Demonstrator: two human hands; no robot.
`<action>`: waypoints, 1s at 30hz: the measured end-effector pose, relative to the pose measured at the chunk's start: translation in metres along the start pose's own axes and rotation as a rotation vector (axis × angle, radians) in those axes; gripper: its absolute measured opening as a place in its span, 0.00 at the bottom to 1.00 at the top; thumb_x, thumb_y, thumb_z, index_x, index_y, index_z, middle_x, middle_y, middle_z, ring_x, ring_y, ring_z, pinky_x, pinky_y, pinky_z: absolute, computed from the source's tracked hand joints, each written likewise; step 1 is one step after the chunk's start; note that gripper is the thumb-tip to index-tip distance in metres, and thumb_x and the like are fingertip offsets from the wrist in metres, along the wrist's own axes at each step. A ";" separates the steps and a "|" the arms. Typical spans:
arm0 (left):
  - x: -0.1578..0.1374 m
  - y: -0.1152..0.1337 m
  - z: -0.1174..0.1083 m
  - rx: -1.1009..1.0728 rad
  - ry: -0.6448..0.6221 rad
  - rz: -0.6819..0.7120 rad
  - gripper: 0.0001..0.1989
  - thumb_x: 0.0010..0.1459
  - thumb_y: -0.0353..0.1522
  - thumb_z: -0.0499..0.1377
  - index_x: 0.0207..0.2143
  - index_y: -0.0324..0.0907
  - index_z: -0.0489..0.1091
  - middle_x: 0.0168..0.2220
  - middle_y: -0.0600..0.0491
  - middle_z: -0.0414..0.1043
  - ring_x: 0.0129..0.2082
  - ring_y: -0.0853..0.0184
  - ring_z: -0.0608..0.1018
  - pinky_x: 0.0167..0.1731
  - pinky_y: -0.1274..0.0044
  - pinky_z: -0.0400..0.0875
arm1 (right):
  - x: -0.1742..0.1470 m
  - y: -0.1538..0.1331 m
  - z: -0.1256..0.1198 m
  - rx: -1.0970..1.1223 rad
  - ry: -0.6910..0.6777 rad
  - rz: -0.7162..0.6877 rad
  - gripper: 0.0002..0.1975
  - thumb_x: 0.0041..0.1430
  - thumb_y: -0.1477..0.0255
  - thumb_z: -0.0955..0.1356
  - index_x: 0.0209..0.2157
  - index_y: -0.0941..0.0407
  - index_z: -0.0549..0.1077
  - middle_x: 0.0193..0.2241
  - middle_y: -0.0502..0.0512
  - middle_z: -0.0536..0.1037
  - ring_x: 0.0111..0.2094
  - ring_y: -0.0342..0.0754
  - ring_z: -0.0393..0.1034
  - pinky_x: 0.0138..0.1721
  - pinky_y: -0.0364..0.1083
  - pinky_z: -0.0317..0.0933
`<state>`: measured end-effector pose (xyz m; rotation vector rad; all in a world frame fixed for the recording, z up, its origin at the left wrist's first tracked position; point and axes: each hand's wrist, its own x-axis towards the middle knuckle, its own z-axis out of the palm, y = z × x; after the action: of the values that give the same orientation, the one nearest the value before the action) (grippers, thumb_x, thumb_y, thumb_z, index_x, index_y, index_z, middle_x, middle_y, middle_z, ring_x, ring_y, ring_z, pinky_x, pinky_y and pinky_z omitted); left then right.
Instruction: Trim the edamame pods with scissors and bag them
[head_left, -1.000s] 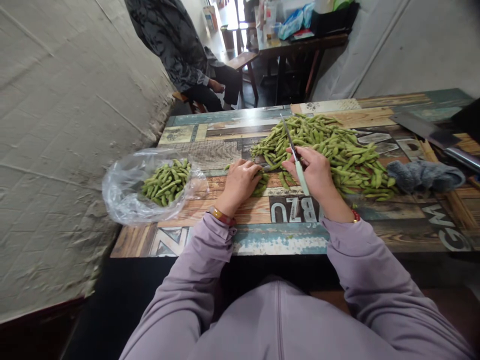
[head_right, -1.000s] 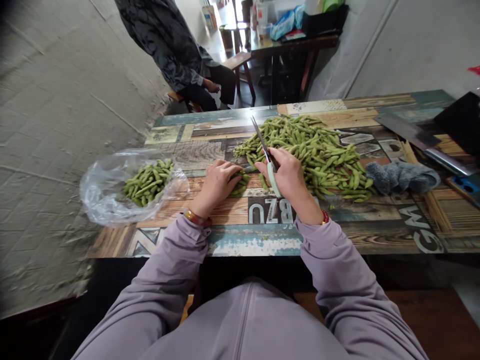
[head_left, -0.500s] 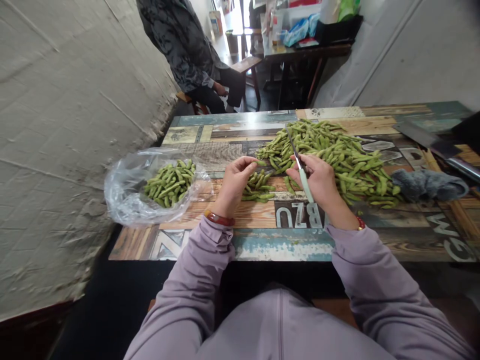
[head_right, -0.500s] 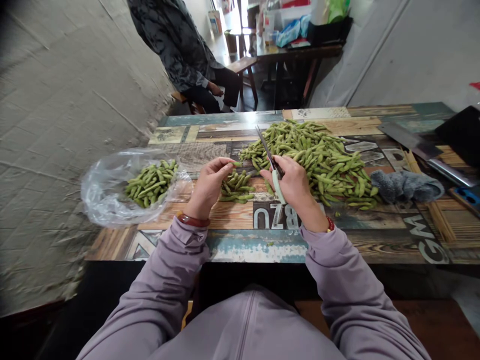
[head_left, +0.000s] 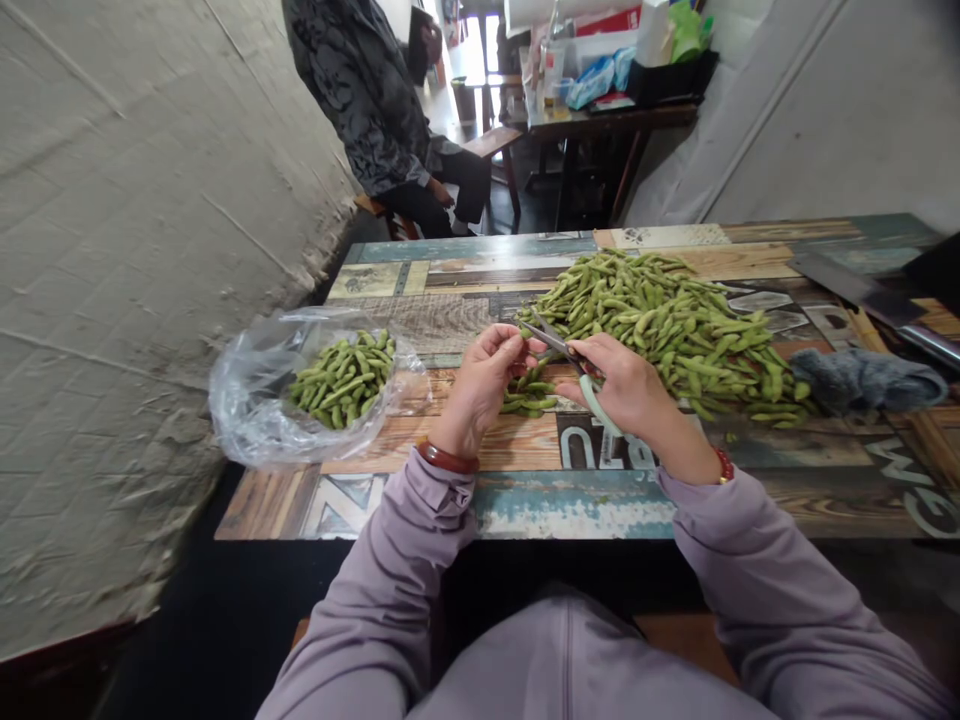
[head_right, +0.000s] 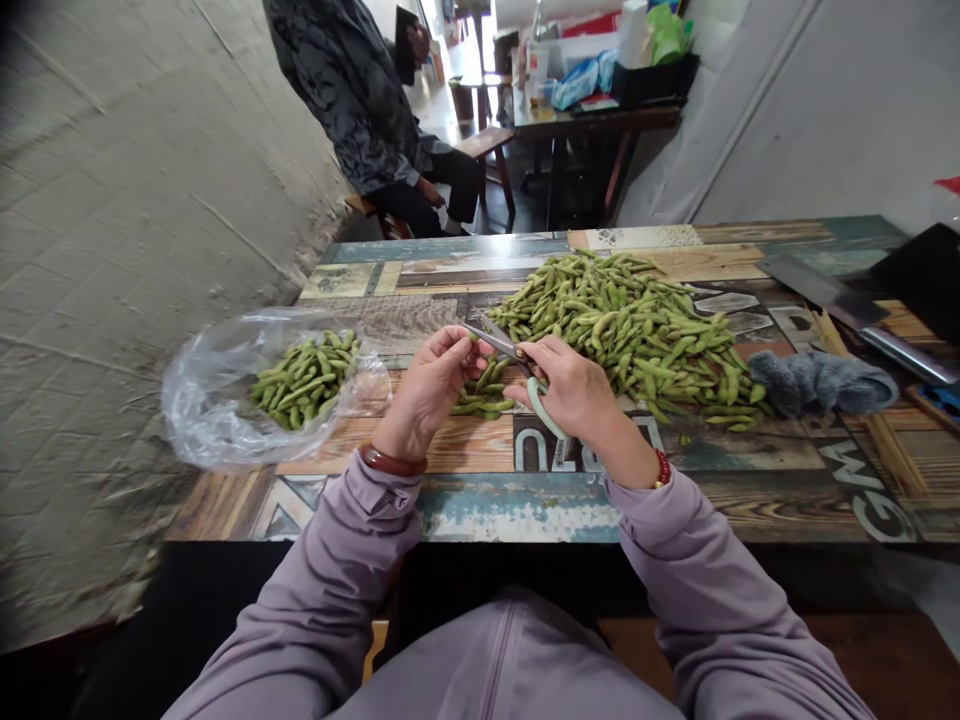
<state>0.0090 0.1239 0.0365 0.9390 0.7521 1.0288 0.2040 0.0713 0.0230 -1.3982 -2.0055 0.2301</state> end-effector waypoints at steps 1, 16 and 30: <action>0.000 -0.001 0.000 0.006 0.007 0.012 0.14 0.52 0.37 0.67 0.31 0.40 0.66 0.30 0.54 0.75 0.26 0.75 0.73 0.27 0.83 0.66 | 0.000 -0.001 0.000 -0.021 -0.007 0.006 0.21 0.56 0.65 0.73 0.51 0.54 0.73 0.40 0.59 0.75 0.33 0.52 0.72 0.36 0.50 0.69; 0.000 -0.008 0.003 0.109 -0.073 -0.009 0.11 0.49 0.34 0.68 0.34 0.37 0.76 0.25 0.54 0.74 0.25 0.74 0.73 0.29 0.80 0.68 | -0.001 0.000 0.004 -0.035 0.080 0.014 0.18 0.60 0.63 0.71 0.50 0.55 0.73 0.40 0.60 0.77 0.39 0.54 0.74 0.41 0.50 0.70; -0.002 -0.006 0.005 0.073 -0.074 0.023 0.12 0.51 0.35 0.68 0.35 0.38 0.73 0.30 0.52 0.78 0.27 0.73 0.76 0.31 0.80 0.71 | -0.001 -0.004 0.003 -0.086 0.019 -0.035 0.22 0.56 0.66 0.74 0.52 0.54 0.72 0.41 0.58 0.76 0.36 0.52 0.74 0.35 0.48 0.68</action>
<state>0.0154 0.1193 0.0334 1.0452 0.7226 0.9861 0.1994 0.0697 0.0219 -1.4120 -2.0434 0.1155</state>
